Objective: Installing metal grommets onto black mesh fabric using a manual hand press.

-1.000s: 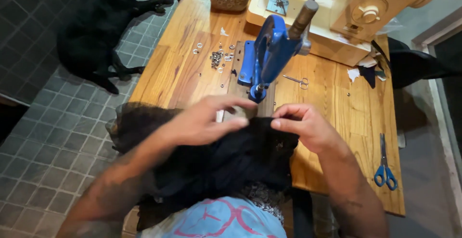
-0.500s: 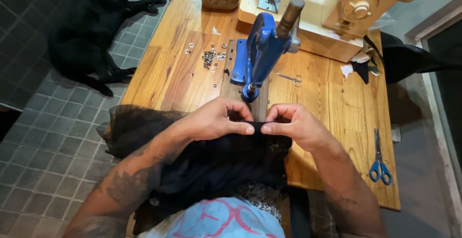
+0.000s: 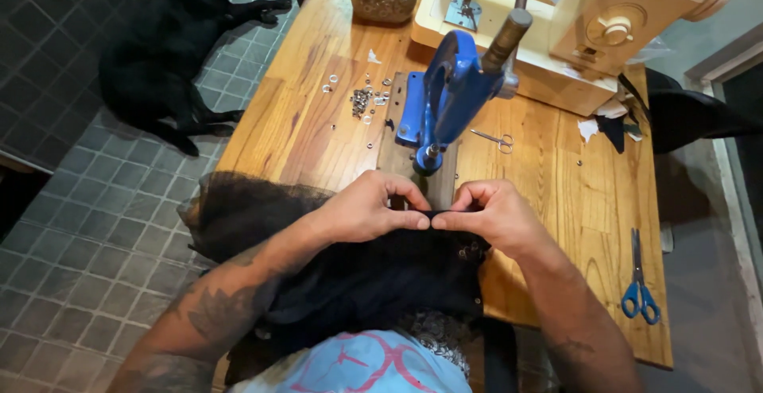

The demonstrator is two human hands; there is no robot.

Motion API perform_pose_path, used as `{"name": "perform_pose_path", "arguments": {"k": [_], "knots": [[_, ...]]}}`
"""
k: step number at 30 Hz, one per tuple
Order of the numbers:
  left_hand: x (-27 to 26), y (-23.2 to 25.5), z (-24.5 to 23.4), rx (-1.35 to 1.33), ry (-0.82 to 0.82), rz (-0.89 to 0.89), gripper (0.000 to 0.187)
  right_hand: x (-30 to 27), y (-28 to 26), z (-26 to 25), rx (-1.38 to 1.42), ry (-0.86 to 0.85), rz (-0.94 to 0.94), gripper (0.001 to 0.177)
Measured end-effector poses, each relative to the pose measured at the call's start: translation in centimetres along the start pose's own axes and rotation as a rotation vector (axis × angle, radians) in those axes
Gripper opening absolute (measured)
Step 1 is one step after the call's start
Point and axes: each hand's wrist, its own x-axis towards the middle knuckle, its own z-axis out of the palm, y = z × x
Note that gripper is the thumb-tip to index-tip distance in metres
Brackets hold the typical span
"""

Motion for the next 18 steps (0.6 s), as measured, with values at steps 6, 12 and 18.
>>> {"name": "perform_pose_path", "arguments": {"k": [6, 12, 18], "knots": [[0.7, -1.3, -3.6, 0.212, 0.013, -0.005, 0.026, 0.7, -0.4, 2.0, -0.171, 0.106, 0.077, 0.023], [3.1, -5.7, -10.6, 0.680, 0.416, -0.258, 0.021, 1.7, 1.7, 2.4, -0.360, 0.165, 0.124, 0.021], [4.3, -11.5, -13.7, 0.657, 0.474, -0.409, 0.030, 2.1, 2.3, 2.5, -0.419, 0.149, 0.188, 0.022]]}}
